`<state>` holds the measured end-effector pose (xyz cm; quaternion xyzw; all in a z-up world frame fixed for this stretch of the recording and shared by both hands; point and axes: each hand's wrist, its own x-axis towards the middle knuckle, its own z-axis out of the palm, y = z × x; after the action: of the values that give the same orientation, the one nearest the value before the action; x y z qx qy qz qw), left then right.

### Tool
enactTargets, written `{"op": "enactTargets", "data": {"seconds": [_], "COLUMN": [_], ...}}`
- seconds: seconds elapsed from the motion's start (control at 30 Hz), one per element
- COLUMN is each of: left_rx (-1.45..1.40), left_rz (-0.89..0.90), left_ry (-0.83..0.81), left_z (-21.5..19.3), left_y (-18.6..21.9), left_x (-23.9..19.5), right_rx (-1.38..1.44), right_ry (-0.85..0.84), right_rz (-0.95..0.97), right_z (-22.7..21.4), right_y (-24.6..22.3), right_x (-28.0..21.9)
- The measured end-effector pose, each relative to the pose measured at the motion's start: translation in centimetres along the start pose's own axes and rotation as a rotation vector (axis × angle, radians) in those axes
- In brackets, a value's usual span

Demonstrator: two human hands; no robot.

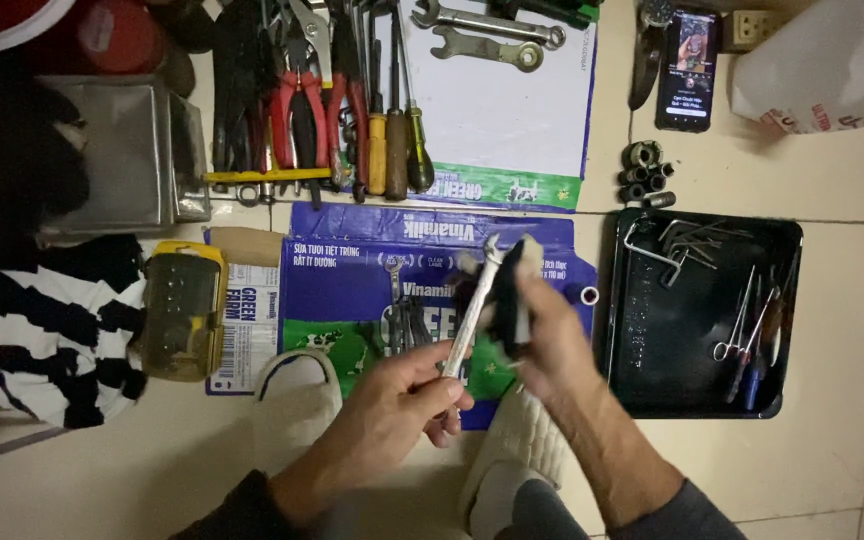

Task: The person sits on the floor and wipes several metal wrenches with a cloth. They pick up each wrench from a pile on a cardboard box, wipe it thoroughly, and place it on a nearby white sheet of paper. The person repeats this process for multiple wrenches.

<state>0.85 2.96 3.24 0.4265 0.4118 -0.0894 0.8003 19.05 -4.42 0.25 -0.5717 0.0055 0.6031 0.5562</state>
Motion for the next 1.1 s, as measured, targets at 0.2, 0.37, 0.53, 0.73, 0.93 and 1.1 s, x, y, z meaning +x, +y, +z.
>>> {"op": "enactTargets", "data": {"seconds": [0.2,0.37,0.53,0.73,0.93,1.1], "left_rx": [-0.004,0.057,0.126,0.405,0.704,0.463], "left_rz": [-0.031,-0.024,-0.062,-0.136,-0.107,-0.057], "left_ry": [-0.056,-0.104,-0.147,-0.149,-0.131,-0.190], "left_z": [0.5,-0.5,-1.0,-3.7,-6.0,-5.0], "left_y": [1.3,0.6,0.8,2.6,5.4,-0.7], "left_x": [-0.4,-0.4,-0.2,-0.5,-1.2,-0.1], "right_rx": [-0.025,-0.113,0.051,-0.470,-0.510,-0.286], "right_ry": [0.222,0.455,0.307,0.149,-0.247,0.002], "right_rz": [-0.118,0.033,-0.216,0.053,0.089,-0.046], "right_z": [1.8,0.9,-3.6,0.5,-5.0,-4.2], "right_y": [0.8,-3.6,-2.1,-4.6,-1.7,0.3], "right_x": [0.2,0.7,1.5,-1.8,-0.6,0.4]}}
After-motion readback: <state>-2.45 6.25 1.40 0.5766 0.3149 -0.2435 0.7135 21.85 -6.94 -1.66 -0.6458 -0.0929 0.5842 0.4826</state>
